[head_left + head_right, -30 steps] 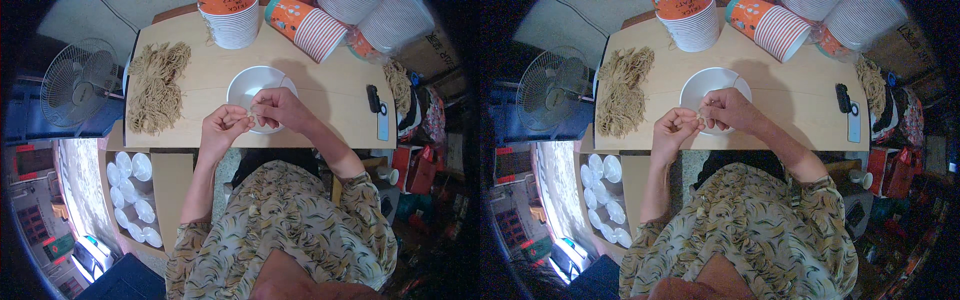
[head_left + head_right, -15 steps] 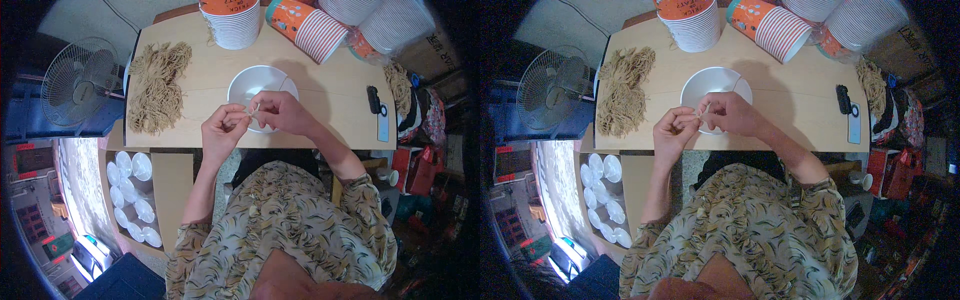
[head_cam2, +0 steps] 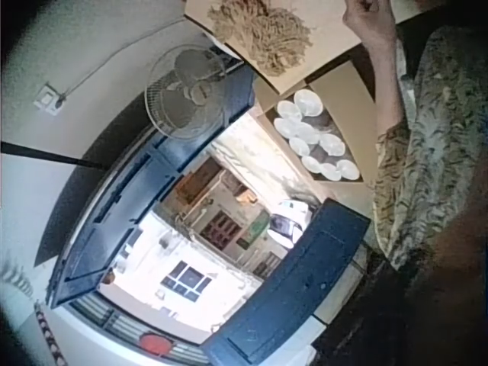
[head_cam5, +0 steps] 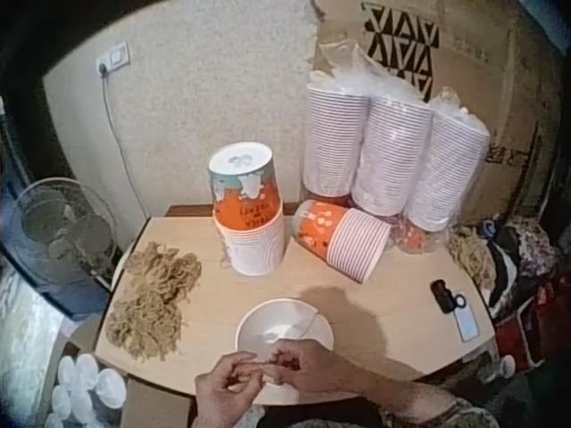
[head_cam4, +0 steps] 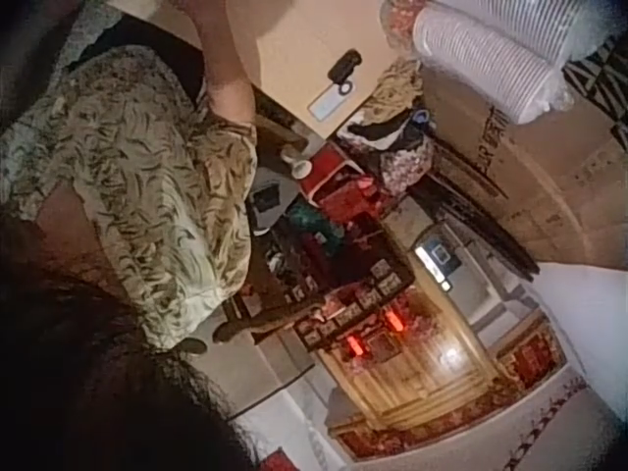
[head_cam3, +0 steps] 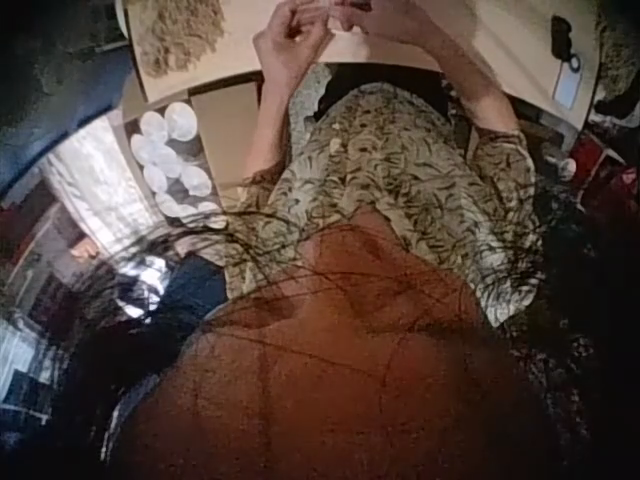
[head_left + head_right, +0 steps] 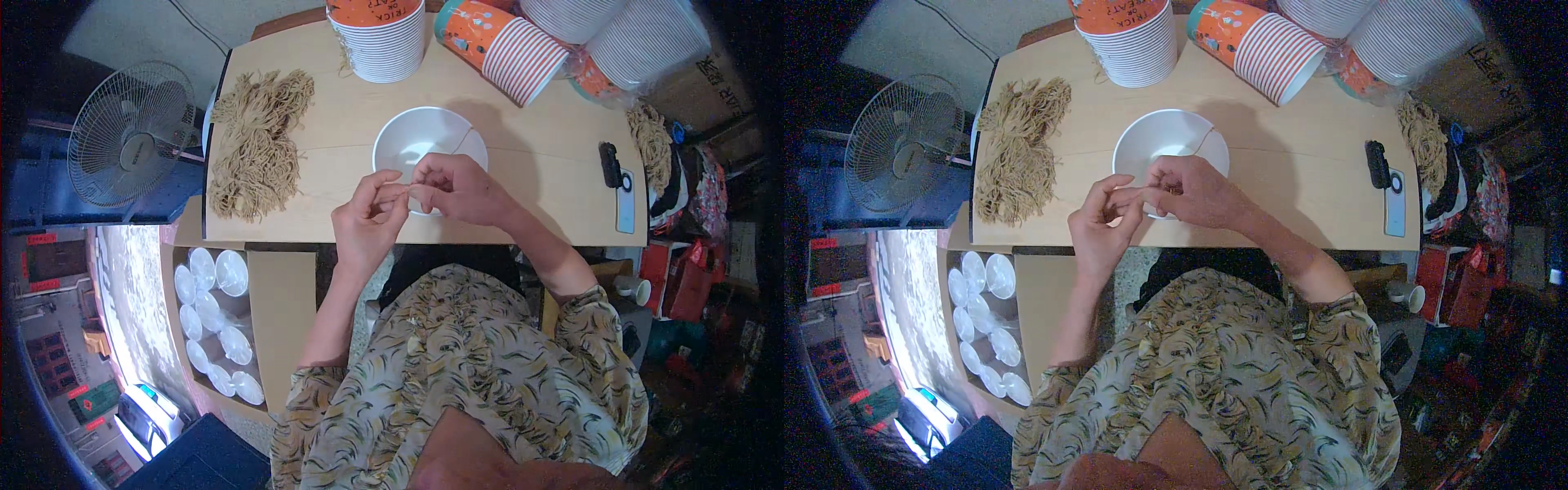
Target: Threading and knotting rope handles onto printed paper buckets for assembly.
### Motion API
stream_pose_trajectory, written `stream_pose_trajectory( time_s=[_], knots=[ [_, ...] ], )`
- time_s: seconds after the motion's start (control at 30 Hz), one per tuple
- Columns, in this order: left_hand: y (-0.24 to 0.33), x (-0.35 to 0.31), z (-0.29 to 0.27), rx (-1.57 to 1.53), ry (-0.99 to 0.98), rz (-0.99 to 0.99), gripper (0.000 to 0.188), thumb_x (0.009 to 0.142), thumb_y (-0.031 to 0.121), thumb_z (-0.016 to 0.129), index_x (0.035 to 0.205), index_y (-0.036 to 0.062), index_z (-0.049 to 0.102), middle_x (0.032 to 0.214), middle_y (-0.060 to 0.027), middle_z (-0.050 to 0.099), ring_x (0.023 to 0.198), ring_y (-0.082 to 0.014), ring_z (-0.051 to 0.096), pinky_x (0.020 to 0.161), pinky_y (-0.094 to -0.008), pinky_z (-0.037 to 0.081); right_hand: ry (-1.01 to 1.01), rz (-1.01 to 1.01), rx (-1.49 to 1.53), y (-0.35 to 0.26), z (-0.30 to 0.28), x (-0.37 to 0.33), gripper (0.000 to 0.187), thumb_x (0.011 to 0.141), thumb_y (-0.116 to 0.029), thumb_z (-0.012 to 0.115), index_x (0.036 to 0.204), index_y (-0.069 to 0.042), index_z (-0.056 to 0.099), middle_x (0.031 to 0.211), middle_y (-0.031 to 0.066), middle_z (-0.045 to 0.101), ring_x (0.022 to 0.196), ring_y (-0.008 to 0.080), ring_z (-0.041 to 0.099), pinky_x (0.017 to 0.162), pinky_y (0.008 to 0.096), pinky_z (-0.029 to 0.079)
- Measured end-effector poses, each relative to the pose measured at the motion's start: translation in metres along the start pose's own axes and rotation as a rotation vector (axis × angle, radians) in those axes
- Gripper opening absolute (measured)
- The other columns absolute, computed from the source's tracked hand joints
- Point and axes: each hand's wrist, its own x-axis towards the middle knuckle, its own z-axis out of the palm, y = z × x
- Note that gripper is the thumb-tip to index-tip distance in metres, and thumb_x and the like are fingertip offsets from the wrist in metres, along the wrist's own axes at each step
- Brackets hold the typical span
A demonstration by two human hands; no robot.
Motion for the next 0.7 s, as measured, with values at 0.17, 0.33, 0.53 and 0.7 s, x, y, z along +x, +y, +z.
stream_pose_trajectory(
  time_s=[0.17,0.33,0.53,0.7],
  knots=[
    [0.009,-0.002,0.002,0.172,-0.027,0.057,0.037,0.087,-0.005,0.069,0.123,0.0024,0.061,0.096,-0.0111,0.075,0.089,-0.0129,0.071,0.082,-0.0294,0.060,0.014,-0.078,-0.123,0.010,0.000,0.003,0.012,0.091,-0.011,0.069,0.093,-0.004,0.060,0.071,-0.0020,0.061,0.062,0.0027,0.052,0.053,0.0214,0.041],
    [0.009,-0.004,0.002,0.209,-0.041,0.080,0.038,0.087,-0.004,0.069,0.124,0.0027,0.062,0.096,-0.0105,0.075,0.089,-0.0121,0.071,0.082,-0.0290,0.060,0.066,-0.084,-0.082,0.011,0.002,0.004,0.007,0.089,-0.005,0.066,0.087,-0.004,0.060,0.071,-0.0015,0.061,0.059,0.0023,0.053,0.051,0.0206,0.042],
    [0.002,-0.003,0.000,0.101,-0.015,0.041,0.038,0.086,-0.002,0.071,0.123,0.0033,0.061,0.092,-0.0099,0.075,0.086,-0.0134,0.073,0.076,-0.0285,0.061,0.064,0.047,0.117,0.001,-0.007,0.003,0.002,0.092,-0.003,0.060,0.091,-0.004,0.061,0.069,0.0010,0.063,0.051,0.0024,0.049,0.046,0.0196,0.039],
    [0.002,0.000,-0.002,-0.110,-0.038,-0.066,0.034,0.088,-0.006,0.069,0.121,-0.0013,0.061,0.095,-0.0109,0.074,0.085,-0.0100,0.069,0.077,-0.0251,0.058,0.064,0.104,0.132,-0.001,-0.010,0.003,0.008,0.096,-0.010,0.058,0.095,-0.003,0.062,0.069,0.0019,0.064,0.049,0.0038,0.050,0.045,0.0199,0.039]
  ],
)
